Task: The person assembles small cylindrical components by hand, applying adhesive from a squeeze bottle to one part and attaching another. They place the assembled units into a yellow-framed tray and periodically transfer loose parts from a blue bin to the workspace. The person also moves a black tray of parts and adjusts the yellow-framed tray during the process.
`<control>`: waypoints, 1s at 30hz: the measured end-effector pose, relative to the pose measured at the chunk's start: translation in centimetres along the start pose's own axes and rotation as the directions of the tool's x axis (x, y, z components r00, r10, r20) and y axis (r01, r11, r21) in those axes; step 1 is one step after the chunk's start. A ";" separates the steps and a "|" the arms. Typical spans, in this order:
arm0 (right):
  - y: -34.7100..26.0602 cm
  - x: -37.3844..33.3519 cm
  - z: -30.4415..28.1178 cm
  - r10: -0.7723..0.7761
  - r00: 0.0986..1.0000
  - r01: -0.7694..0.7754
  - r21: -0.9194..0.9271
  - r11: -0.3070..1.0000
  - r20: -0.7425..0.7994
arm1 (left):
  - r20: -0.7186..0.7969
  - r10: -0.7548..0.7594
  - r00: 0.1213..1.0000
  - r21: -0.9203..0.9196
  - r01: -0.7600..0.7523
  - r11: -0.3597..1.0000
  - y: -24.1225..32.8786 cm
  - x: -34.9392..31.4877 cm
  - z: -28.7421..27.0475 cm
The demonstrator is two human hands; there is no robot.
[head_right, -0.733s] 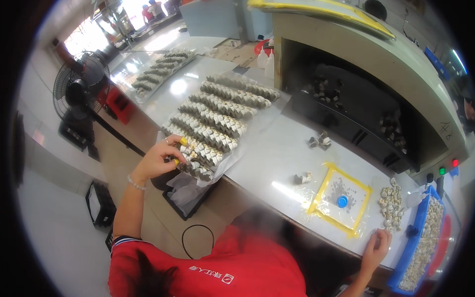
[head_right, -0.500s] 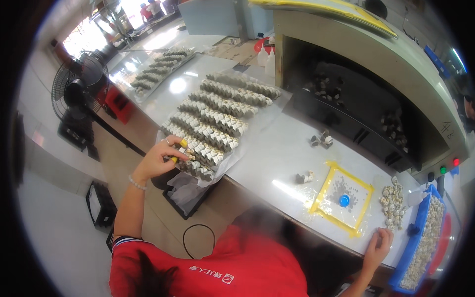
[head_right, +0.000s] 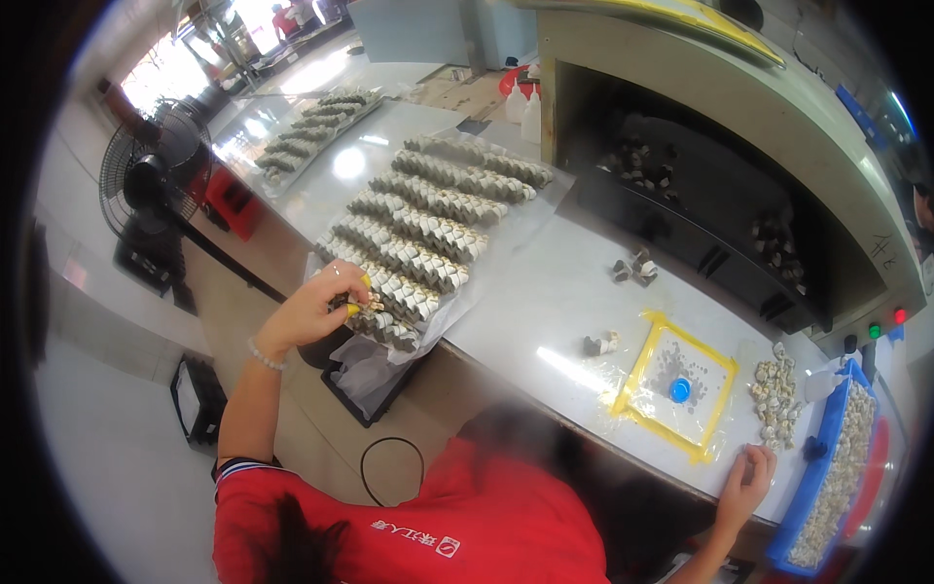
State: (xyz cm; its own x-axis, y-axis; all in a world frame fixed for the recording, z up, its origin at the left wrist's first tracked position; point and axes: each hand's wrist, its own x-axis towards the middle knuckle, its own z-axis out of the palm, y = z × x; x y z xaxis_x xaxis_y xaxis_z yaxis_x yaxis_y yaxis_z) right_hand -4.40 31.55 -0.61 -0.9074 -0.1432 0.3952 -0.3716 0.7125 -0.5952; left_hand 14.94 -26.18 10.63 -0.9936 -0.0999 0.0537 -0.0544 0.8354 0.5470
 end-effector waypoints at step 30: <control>-0.3 0.0 -0.1 -0.007 1.000 0.007 0.000 1.000 0.006 | -0.274 -0.130 0.953 -0.320 0.037 0.947 -1.6 -1.2 -2.1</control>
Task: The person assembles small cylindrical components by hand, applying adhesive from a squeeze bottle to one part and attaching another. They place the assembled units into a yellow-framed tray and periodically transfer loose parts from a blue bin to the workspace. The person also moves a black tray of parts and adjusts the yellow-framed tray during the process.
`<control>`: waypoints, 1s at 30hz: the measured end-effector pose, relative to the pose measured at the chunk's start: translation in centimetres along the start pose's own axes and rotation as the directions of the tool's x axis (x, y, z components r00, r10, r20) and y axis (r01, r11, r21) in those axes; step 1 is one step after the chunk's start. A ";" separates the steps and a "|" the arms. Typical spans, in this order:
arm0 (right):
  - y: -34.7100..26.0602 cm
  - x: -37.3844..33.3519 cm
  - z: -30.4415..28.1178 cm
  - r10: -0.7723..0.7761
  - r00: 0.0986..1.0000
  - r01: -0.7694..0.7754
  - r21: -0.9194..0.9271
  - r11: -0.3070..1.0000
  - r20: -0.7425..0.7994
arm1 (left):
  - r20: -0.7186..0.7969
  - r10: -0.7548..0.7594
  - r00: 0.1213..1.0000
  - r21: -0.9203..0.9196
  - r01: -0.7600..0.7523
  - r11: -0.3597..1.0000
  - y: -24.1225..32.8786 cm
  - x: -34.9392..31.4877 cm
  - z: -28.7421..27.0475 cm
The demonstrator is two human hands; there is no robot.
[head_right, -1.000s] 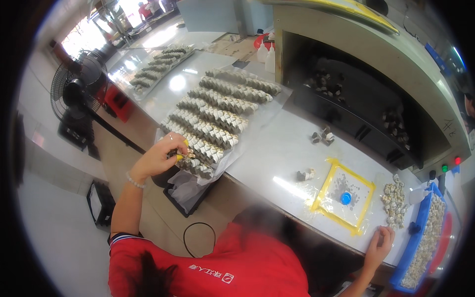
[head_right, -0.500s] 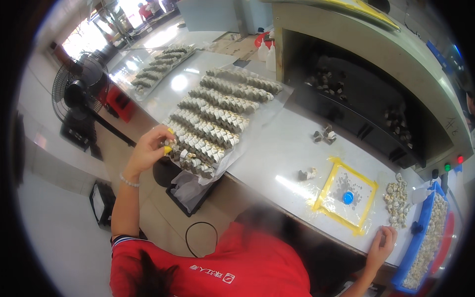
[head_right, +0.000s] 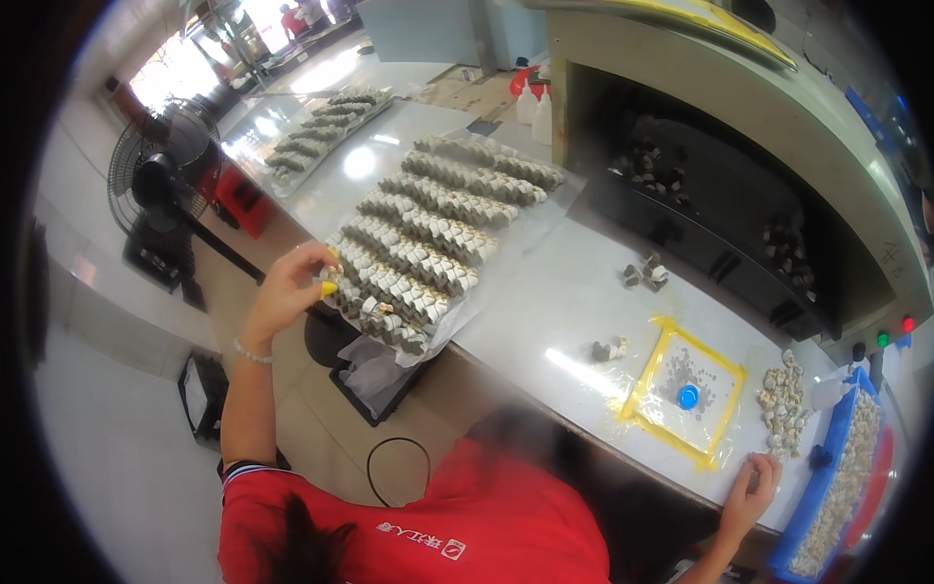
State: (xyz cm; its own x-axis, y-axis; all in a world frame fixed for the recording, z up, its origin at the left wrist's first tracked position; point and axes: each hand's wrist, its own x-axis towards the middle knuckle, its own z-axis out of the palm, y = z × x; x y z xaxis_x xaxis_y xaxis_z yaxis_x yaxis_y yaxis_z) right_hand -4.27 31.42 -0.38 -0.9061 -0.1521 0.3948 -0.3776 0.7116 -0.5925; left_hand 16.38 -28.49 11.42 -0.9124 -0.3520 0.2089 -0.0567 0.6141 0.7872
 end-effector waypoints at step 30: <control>-1.3 0.1 0.0 0.023 1.000 -0.023 0.033 0.999 -0.012 | -0.163 0.058 0.985 0.613 0.055 0.788 -5.4 -1.2 4.3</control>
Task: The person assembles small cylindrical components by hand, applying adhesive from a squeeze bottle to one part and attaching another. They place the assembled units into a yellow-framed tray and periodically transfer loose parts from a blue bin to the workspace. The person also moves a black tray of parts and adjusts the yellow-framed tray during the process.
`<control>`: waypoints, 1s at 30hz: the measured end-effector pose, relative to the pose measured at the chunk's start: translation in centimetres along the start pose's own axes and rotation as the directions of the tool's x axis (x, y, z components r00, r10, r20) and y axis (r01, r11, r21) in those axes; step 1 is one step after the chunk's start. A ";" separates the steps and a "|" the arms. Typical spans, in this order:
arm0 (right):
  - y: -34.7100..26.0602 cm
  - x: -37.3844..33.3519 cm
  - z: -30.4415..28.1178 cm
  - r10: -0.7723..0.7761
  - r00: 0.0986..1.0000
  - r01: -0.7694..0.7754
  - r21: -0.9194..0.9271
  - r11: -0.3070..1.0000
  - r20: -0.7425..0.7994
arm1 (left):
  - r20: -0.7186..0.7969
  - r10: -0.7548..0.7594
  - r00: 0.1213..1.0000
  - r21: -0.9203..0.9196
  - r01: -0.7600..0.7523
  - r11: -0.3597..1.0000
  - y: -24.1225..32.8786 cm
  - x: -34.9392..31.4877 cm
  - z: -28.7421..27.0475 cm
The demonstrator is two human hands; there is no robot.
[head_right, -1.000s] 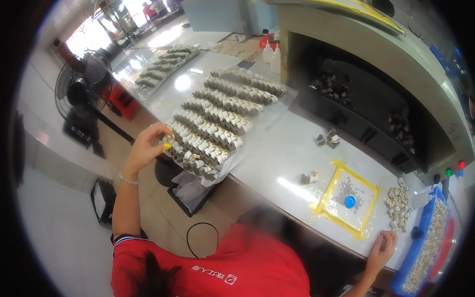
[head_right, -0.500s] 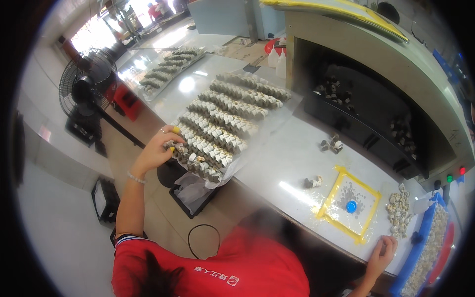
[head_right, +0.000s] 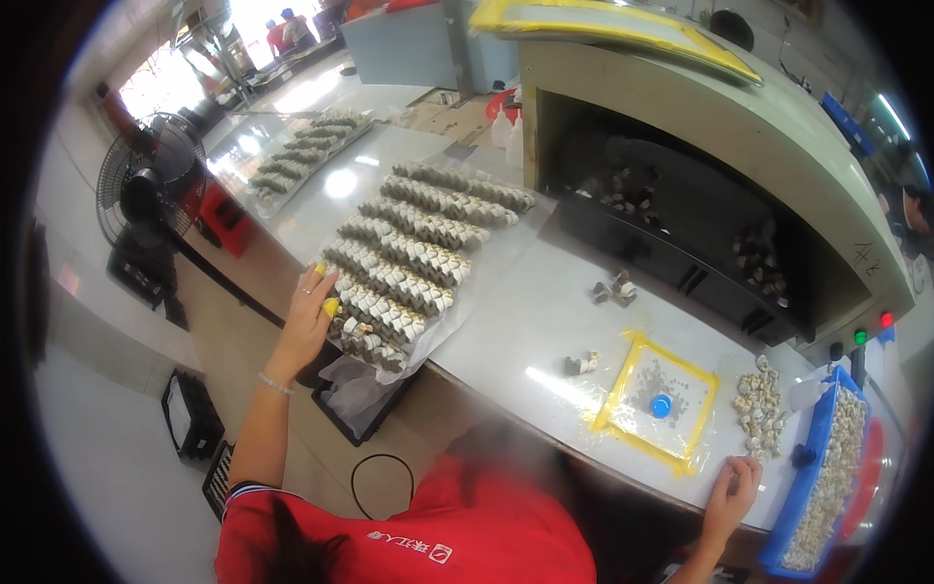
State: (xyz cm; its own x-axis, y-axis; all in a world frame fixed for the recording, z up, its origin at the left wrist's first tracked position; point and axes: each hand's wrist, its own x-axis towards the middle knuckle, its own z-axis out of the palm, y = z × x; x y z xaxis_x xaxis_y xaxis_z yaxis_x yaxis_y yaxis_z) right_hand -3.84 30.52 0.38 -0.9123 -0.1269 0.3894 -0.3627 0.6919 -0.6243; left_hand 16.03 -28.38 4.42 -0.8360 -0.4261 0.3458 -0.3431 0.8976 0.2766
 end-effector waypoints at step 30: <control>0.2 0.0 0.0 -0.050 0.999 0.050 -0.002 0.999 -0.017 | -0.321 -0.839 0.440 -0.901 0.130 0.413 0.1 -4.1 3.5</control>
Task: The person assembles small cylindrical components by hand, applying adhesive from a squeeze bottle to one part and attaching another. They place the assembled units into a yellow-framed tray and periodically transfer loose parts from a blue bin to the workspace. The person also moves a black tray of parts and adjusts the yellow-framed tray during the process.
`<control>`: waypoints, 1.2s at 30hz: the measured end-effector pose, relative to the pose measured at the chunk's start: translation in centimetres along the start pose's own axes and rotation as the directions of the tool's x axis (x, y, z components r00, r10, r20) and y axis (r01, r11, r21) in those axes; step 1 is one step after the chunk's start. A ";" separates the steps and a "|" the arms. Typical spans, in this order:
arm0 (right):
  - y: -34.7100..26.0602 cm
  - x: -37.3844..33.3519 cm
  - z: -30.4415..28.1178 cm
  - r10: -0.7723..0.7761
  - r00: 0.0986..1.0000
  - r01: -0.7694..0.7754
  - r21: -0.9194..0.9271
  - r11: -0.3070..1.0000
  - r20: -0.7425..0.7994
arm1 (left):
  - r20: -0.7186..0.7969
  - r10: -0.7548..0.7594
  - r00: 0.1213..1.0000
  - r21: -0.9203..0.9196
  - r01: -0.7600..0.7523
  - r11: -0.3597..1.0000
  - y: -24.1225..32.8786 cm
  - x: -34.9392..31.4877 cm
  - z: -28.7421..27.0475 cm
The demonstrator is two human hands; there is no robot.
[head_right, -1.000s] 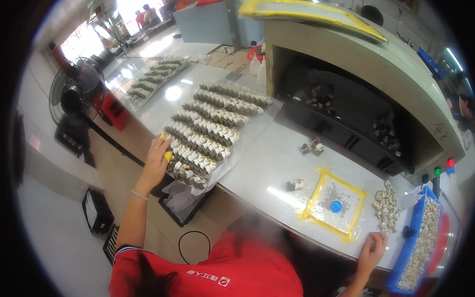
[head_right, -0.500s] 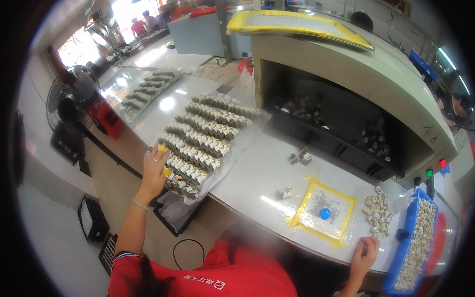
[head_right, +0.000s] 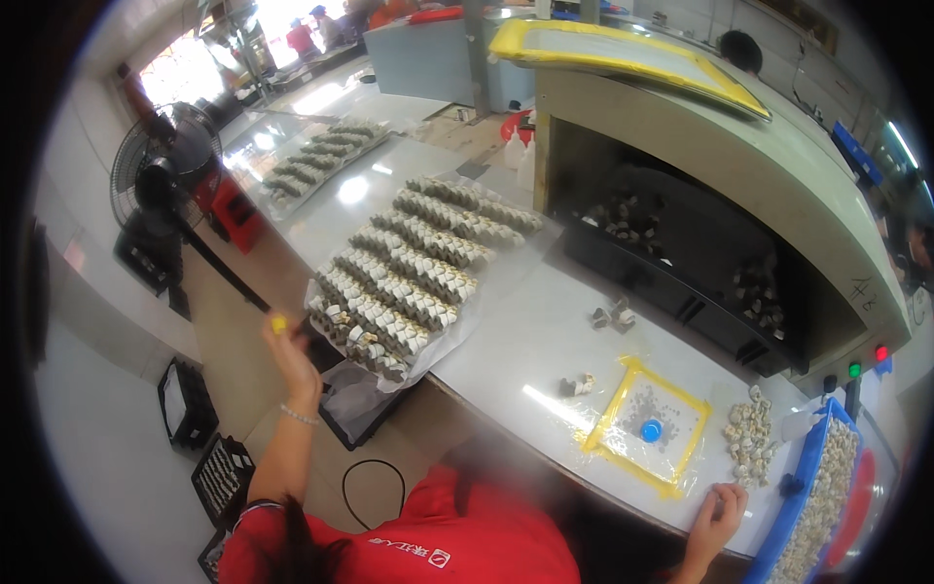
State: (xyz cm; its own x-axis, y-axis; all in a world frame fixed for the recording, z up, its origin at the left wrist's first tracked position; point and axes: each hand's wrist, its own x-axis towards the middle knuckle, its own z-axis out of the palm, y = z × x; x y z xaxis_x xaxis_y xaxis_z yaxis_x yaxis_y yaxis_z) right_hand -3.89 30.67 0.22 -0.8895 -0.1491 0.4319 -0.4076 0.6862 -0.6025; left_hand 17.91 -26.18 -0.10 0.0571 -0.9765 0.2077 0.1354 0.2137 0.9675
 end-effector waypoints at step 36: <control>2.3 0.0 0.0 -0.071 0.997 0.071 0.014 0.997 0.015 | 0.209 -0.496 0.843 -0.624 0.506 0.596 -3.3 1.0 4.0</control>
State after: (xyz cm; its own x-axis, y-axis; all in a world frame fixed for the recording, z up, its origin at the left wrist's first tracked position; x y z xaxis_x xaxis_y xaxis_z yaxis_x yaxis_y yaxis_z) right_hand -4.79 32.21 -1.19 -0.8613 -0.2077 0.4637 -0.4724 0.6636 -0.5801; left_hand 13.60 -27.95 -2.49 -0.2261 -0.9346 -0.2747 0.7265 -0.3496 0.5916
